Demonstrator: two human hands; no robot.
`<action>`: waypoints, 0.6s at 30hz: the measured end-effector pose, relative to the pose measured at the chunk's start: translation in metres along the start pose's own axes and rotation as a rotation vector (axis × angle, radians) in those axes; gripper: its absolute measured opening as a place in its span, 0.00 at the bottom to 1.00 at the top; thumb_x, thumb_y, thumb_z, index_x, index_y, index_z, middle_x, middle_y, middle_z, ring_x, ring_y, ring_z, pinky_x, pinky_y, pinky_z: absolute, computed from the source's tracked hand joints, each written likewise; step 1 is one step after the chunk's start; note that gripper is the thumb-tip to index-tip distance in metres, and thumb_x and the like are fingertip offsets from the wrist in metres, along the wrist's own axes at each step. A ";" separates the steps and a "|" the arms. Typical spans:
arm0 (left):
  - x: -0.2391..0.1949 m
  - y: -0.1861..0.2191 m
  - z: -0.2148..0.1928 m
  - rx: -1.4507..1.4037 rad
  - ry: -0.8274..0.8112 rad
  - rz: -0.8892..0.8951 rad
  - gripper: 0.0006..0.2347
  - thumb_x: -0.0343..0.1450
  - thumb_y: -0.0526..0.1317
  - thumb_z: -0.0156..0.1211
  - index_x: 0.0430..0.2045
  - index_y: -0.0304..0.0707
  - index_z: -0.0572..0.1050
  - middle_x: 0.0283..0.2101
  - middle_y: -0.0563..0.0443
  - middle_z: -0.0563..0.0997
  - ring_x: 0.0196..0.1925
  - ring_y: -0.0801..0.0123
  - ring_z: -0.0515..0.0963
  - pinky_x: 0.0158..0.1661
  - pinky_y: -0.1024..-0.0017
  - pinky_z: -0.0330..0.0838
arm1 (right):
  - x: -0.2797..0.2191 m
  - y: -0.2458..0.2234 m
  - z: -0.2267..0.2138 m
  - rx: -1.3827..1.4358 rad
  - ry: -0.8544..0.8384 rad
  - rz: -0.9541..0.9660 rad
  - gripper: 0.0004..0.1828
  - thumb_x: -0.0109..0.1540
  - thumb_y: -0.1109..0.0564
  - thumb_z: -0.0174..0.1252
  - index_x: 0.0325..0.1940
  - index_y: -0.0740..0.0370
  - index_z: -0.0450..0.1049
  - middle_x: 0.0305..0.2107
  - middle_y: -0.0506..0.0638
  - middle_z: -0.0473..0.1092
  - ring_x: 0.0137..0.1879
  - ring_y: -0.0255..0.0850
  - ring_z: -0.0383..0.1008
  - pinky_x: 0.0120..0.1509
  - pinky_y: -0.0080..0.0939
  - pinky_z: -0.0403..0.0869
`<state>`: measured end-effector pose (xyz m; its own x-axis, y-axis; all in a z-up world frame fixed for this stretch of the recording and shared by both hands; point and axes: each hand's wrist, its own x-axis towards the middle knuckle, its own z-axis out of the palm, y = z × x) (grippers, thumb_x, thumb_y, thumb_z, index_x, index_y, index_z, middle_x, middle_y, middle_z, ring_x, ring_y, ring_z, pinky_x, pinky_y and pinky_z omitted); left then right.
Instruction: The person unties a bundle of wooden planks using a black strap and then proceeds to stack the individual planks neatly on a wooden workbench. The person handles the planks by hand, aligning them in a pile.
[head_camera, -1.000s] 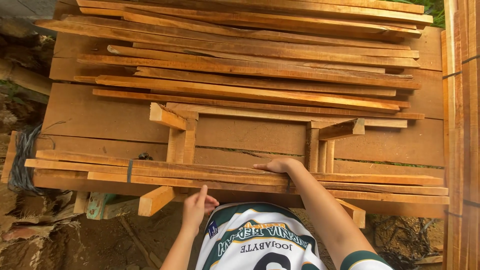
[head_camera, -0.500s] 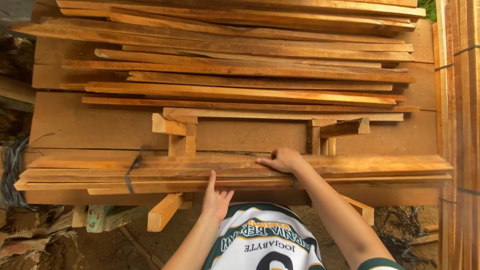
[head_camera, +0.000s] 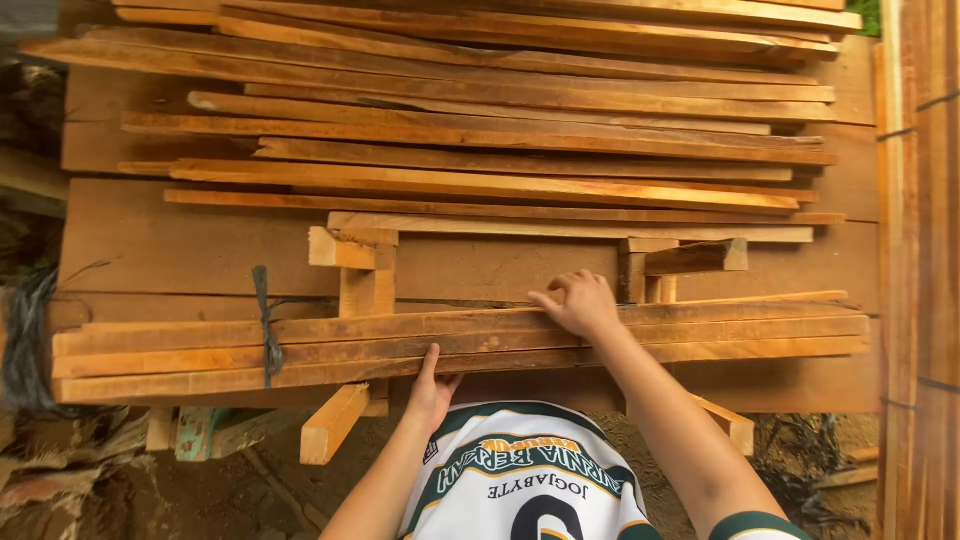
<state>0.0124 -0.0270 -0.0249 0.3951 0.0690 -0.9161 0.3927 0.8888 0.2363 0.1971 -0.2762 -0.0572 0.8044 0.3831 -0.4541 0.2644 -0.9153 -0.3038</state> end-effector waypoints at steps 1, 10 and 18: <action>0.006 -0.001 -0.006 -0.003 0.010 0.005 0.40 0.68 0.54 0.67 0.72 0.42 0.52 0.68 0.46 0.58 0.70 0.59 0.62 0.71 0.57 0.58 | 0.003 -0.006 -0.008 0.005 -0.006 -0.009 0.36 0.62 0.19 0.47 0.46 0.49 0.81 0.45 0.48 0.80 0.60 0.45 0.74 0.69 0.54 0.65; 0.023 -0.019 -0.037 0.037 0.005 0.009 0.40 0.68 0.56 0.68 0.71 0.40 0.54 0.66 0.45 0.61 0.69 0.56 0.65 0.70 0.55 0.58 | -0.026 -0.029 -0.042 -0.026 -0.668 0.261 0.58 0.56 0.10 0.24 0.62 0.51 0.77 0.62 0.56 0.71 0.73 0.50 0.66 0.74 0.54 0.65; 0.011 -0.018 -0.027 -0.062 0.091 0.091 0.50 0.61 0.72 0.61 0.73 0.45 0.49 0.71 0.43 0.56 0.73 0.52 0.60 0.73 0.49 0.51 | -0.048 -0.041 -0.072 0.021 -0.608 0.237 0.56 0.57 0.13 0.24 0.57 0.53 0.80 0.59 0.59 0.73 0.71 0.50 0.68 0.71 0.52 0.68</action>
<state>-0.0123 -0.0297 -0.0479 0.3489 0.1891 -0.9179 0.3050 0.9032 0.3020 0.1861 -0.2655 0.0372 0.3932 0.1788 -0.9019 0.1016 -0.9834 -0.1506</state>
